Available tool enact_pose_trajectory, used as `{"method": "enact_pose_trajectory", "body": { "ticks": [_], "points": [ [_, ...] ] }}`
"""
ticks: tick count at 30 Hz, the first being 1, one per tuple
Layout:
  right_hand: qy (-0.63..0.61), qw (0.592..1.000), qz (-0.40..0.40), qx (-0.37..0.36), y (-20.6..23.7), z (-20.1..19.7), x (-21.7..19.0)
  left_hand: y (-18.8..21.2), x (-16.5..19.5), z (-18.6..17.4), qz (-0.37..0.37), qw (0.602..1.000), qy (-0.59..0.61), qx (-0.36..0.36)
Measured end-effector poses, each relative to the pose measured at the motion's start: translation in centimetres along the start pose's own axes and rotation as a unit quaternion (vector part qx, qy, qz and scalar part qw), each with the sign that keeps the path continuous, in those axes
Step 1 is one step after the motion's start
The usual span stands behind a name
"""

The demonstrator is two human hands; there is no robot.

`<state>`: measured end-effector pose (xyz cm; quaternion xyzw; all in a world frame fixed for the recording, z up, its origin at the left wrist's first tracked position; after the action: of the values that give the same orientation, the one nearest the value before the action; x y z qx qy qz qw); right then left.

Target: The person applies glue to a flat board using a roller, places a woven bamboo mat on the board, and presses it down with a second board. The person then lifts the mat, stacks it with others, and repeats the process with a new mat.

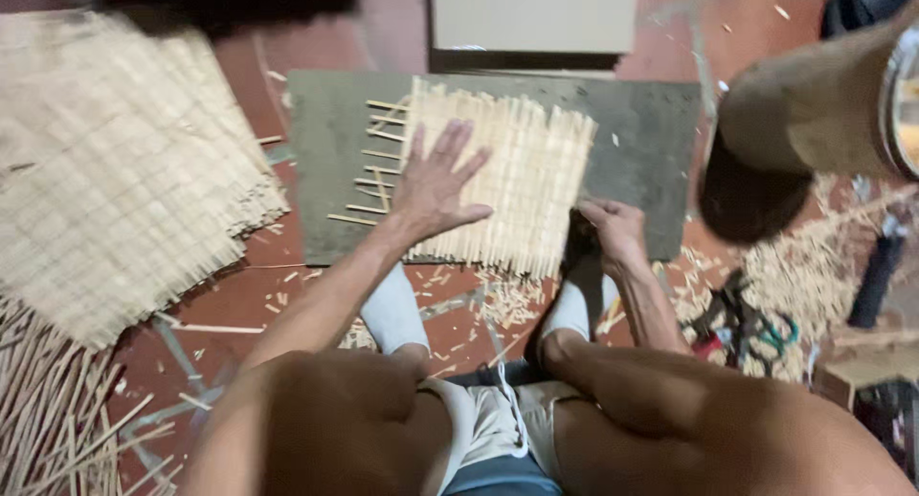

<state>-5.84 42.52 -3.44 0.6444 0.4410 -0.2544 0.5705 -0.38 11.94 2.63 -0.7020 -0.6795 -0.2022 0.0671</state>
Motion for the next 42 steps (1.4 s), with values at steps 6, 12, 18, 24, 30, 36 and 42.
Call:
{"method": "enact_pose_trajectory", "body": {
  "ticks": [6,12,18,24,30,36,42],
  "points": [
    [-0.023,0.995,0.047,-0.081,-1.1,1.4,0.5,-0.1,-1.2,0.1,0.018,0.999,0.022,0.036],
    [-0.028,0.997,0.047,-0.052,-2.4,1.5,2.7,-1.4,-1.7,0.7,0.009,1.000,0.010,0.013],
    [-0.228,0.970,-0.058,-0.066,-2.2,2.7,1.3,-0.7,-1.4,-2.8,0.010,0.999,0.020,0.043],
    [-0.103,0.984,-0.119,-0.077,-1.5,1.4,-12.9,-1.4,0.1,-13.9,-0.005,0.995,-0.026,0.097],
    [-0.148,0.938,-0.257,-0.182,-7.2,10.1,-39.2,-6.7,-5.8,-34.9,-0.099,0.972,-0.113,0.179],
    [-0.186,0.881,-0.317,-0.298,-13.5,24.7,-56.5,-13.1,-15.9,-46.8,-0.193,0.931,-0.055,0.304],
    [-0.189,0.908,-0.242,-0.286,-20.7,32.6,-54.9,-18.2,-24.8,-42.9,-0.280,0.918,-0.005,0.280]
  ]
}}
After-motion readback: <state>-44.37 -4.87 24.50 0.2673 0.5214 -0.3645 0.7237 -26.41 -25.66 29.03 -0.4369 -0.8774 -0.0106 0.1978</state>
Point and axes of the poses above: each hand's wrist, its own y-axis away from the middle knuckle, its own z-axis out of the palm, x = y × z, the point moved 8 cm from there along -y, towards the middle knuckle, and after that the axes turned 9 degrees about -z, right-handed, at the moved point
